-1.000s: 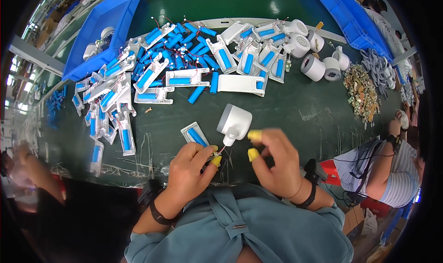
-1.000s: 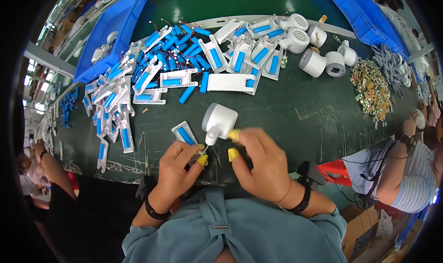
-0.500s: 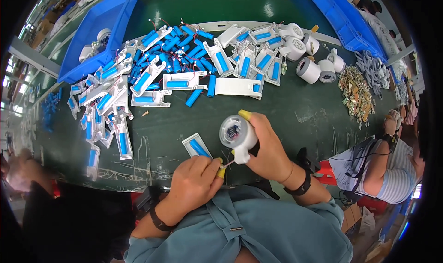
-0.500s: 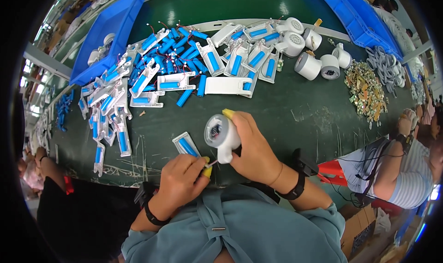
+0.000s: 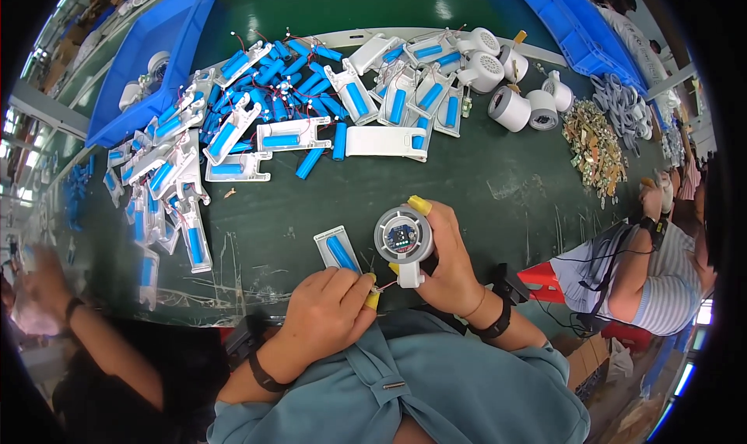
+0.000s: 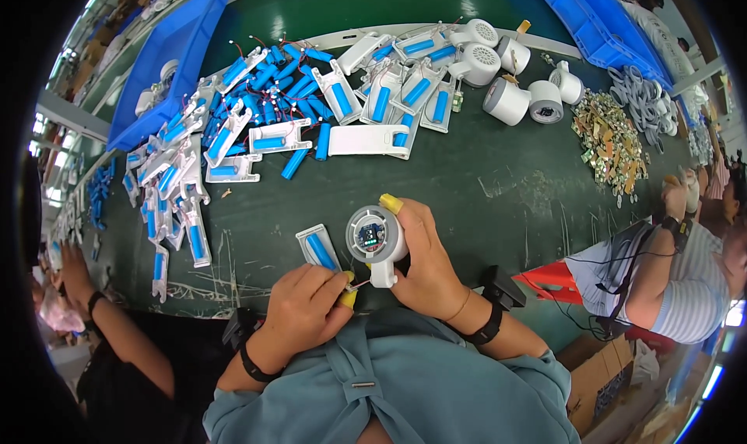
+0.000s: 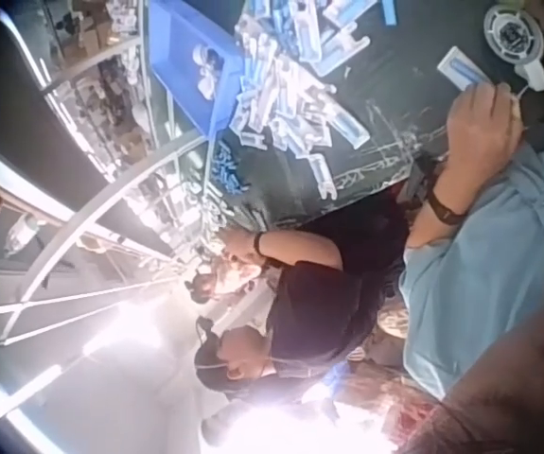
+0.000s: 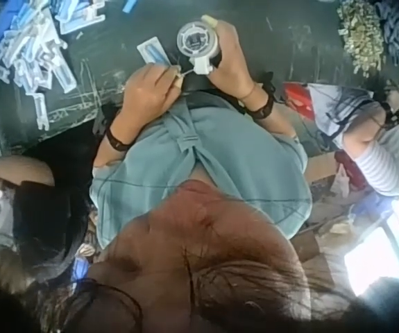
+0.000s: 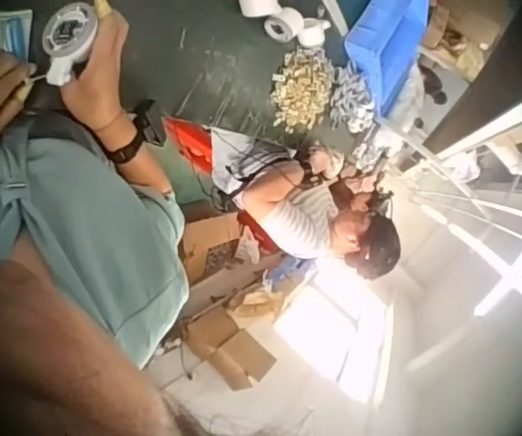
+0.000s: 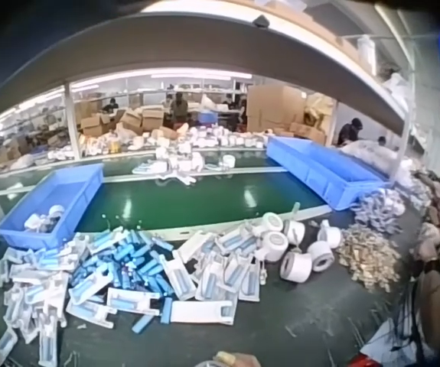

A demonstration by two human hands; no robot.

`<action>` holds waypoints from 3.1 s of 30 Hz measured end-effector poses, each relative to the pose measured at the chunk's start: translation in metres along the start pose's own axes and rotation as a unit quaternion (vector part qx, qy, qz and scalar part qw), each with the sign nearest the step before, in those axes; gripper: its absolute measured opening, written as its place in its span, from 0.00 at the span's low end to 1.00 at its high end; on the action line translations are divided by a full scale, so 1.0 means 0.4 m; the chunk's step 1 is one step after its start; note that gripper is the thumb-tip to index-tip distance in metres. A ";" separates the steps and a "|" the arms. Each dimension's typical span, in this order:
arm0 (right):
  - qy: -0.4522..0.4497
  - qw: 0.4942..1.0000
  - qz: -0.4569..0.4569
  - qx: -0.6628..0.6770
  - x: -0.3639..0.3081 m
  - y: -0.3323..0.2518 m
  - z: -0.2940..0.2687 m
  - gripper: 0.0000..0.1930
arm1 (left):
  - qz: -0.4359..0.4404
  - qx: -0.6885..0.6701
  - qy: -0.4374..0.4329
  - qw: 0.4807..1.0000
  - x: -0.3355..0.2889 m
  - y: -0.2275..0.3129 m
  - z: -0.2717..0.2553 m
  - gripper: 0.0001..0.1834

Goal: Assembling small electronic components by snapping together plastic housings and yellow clips at a factory workbench.

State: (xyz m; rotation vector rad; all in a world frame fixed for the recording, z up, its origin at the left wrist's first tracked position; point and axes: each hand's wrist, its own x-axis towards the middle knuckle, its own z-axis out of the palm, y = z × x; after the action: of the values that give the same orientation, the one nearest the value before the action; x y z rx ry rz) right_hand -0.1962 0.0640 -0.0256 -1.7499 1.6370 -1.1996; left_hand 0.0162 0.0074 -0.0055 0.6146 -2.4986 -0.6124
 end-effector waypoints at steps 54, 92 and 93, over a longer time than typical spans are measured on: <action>-0.038 0.997 -0.005 0.072 0.003 -0.015 0.005 0.29 | -0.390 0.516 0.306 0.699 -0.454 -0.682 -0.621 0.30; -0.034 0.979 -0.057 -0.194 0.042 0.047 -0.265 0.31 | -0.206 -0.024 0.082 0.975 -0.171 -0.077 -0.089 0.17; -0.037 0.967 -0.078 -0.239 0.039 0.050 -0.269 0.30 | -0.228 -0.041 0.085 0.969 -0.159 -0.068 -0.087 0.17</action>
State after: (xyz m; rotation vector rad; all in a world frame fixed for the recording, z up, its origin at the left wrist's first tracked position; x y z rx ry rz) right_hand -0.2976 0.0698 0.0180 -2.2177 1.8837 -0.8304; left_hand 0.0933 0.0085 -0.0147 1.1718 -2.1675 -0.7843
